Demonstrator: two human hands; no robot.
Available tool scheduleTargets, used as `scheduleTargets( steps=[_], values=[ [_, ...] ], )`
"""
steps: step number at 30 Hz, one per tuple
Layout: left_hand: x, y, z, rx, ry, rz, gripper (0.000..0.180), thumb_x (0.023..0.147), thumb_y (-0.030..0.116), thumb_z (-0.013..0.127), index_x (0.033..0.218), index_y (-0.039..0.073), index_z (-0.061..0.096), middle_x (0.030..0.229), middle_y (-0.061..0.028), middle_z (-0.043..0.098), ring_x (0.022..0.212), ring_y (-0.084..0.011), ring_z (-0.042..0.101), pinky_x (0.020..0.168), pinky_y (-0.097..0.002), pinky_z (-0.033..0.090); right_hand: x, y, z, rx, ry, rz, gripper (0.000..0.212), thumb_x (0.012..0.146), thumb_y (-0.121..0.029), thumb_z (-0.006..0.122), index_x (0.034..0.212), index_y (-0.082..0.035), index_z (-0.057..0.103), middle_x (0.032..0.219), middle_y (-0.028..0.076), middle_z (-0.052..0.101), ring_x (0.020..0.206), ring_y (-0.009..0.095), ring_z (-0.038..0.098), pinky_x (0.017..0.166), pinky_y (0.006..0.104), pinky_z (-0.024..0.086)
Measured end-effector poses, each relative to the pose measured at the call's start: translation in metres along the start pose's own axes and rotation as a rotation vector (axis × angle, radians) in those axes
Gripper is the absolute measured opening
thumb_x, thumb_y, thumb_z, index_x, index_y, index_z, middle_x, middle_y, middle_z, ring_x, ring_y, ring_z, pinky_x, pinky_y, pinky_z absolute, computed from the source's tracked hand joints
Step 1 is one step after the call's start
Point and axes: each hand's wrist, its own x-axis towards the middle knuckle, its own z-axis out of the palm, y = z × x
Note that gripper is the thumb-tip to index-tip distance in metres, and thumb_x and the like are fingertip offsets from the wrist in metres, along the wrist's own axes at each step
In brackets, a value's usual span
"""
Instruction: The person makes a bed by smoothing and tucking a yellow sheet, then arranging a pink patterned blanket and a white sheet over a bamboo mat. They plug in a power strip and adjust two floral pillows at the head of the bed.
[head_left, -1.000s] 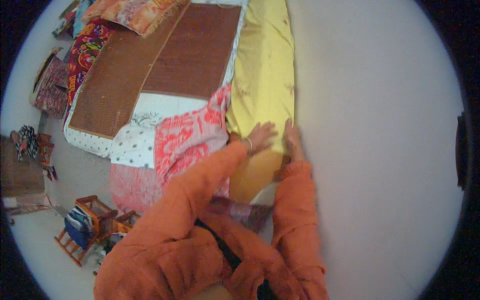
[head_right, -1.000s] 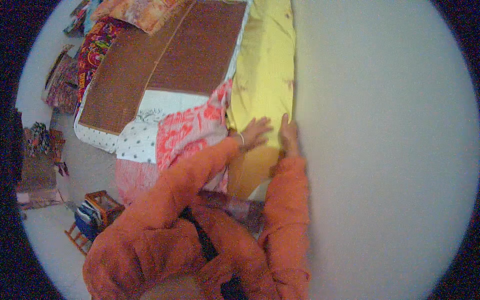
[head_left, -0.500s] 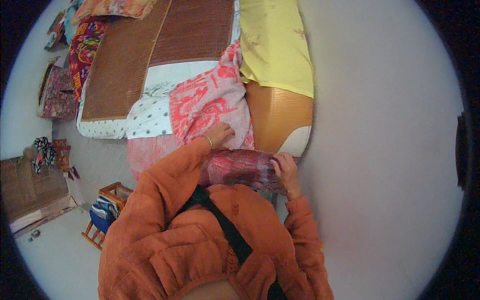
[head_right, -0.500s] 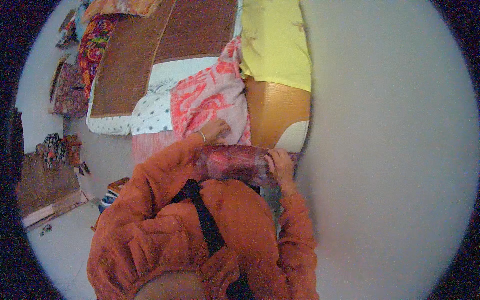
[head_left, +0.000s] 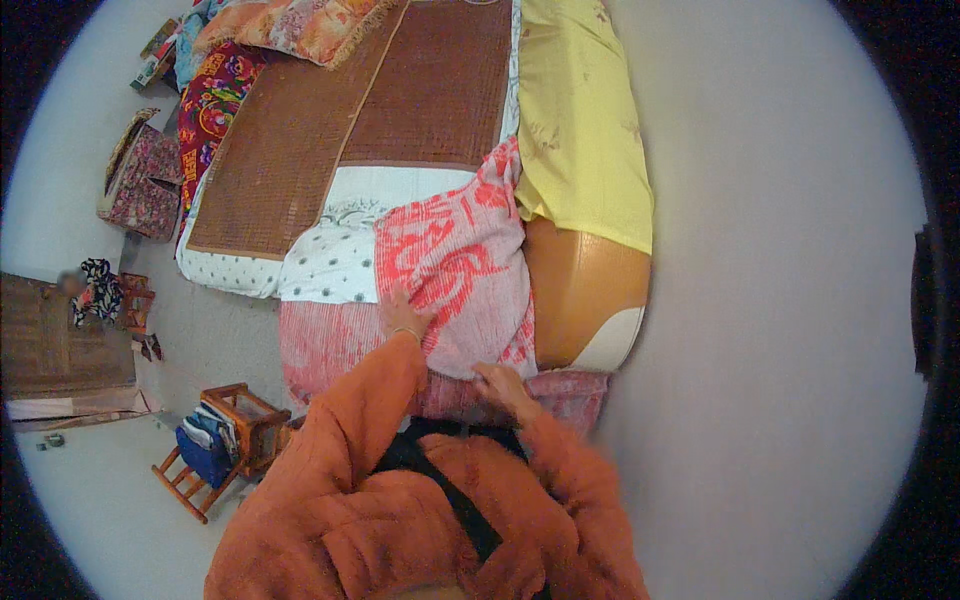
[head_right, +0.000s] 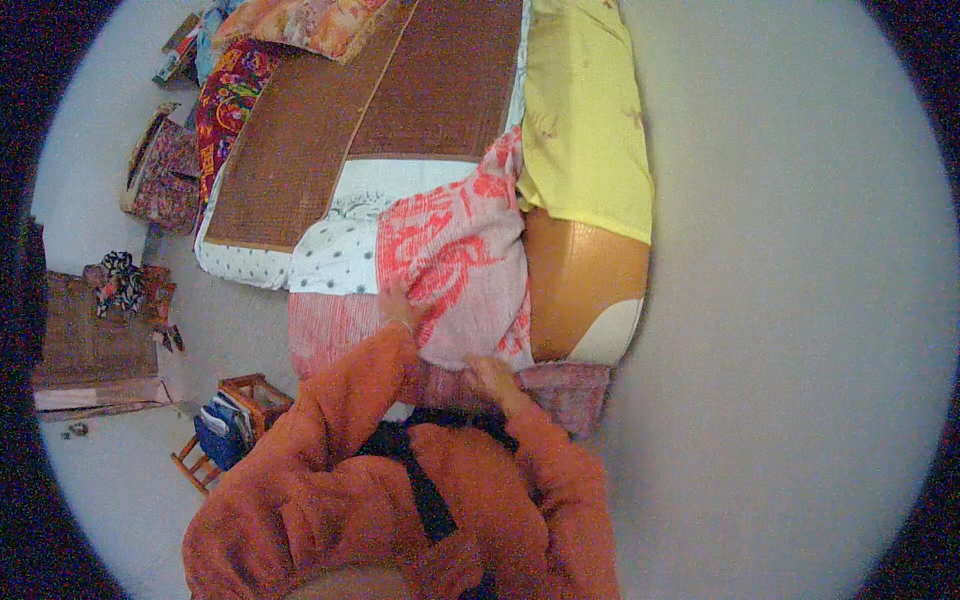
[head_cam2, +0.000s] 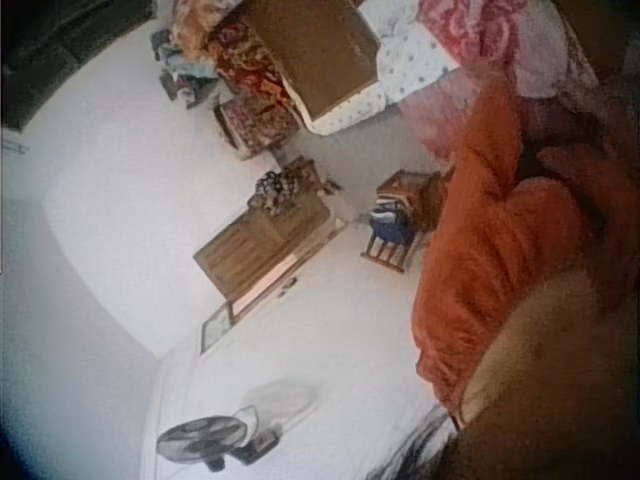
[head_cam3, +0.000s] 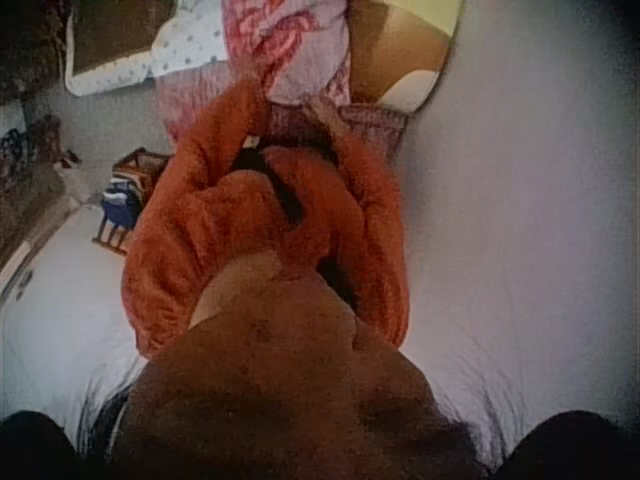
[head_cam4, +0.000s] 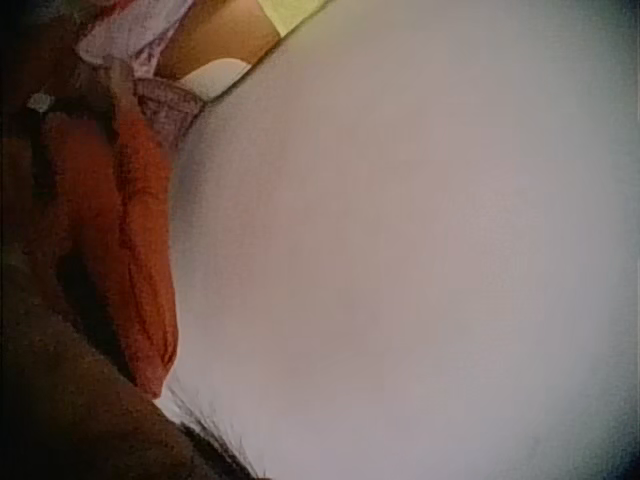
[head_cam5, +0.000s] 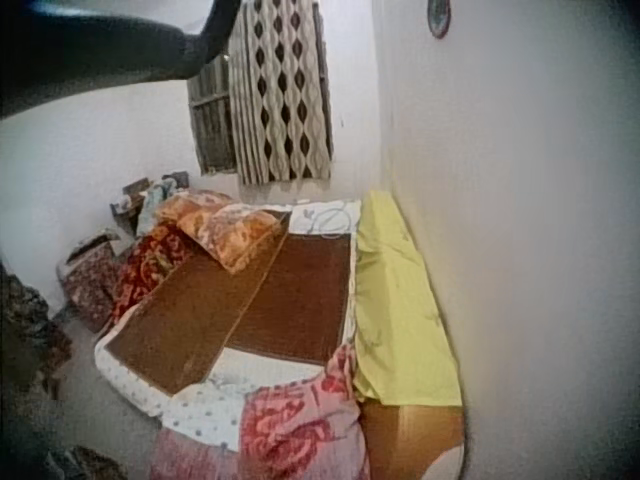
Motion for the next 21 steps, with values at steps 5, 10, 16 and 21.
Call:
scheduleTargets(
  steps=[5,10,16,21],
  values=[
    [0.032,-0.021,0.053,-0.193,0.078,-0.56,0.073,0.066,0.029,0.074,0.124,0.003,0.038,0.12,-0.0168,0.045,0.107,-0.0317,0.045,0.092,-0.0386,0.038,-0.034,-0.07,-0.103,0.679,-0.111,0.277,0.017,0.077,-0.008,0.061,0.092,0.0,0.06,0.075,0.004,0.06,0.066,0.01,0.05,0.06,0.0241,0.042],
    [0.141,0.014,0.085,-1.024,-0.445,0.035,0.039,0.084,0.028,0.05,0.113,0.003,0.05,0.105,-0.0159,0.058,0.096,-0.0302,0.056,0.082,-0.0431,0.045,-0.057,-0.055,-0.145,0.482,0.252,0.295,0.018,0.076,-0.006,0.063,0.094,-0.001,0.062,0.079,-0.001,0.061,0.071,0.006,0.052,0.064,0.0217,0.043],
    [0.111,0.406,-0.025,-0.626,-0.308,0.645,0.036,0.083,0.031,0.046,0.099,0.001,0.057,0.094,-0.0179,0.06,0.088,-0.0284,0.058,0.075,-0.0392,0.046,-0.089,-0.049,-0.202,0.431,1.026,0.609,0.02,0.078,-0.008,0.062,0.096,0.003,0.06,0.084,0.005,0.061,0.073,0.01,0.054,0.065,0.024,0.044],
    [-0.01,0.555,-0.055,-1.445,-0.517,0.087,0.047,0.077,0.037,0.056,0.097,-0.006,0.057,0.089,-0.0189,0.059,0.084,-0.0282,0.057,0.075,-0.0378,0.044,-0.103,-0.049,-0.221,-0.006,1.163,0.732,0.027,0.082,-0.011,0.058,0.103,0.005,0.056,0.088,0.011,0.06,0.078,0.017,0.054,0.072,0.0278,0.044]
  ],
)
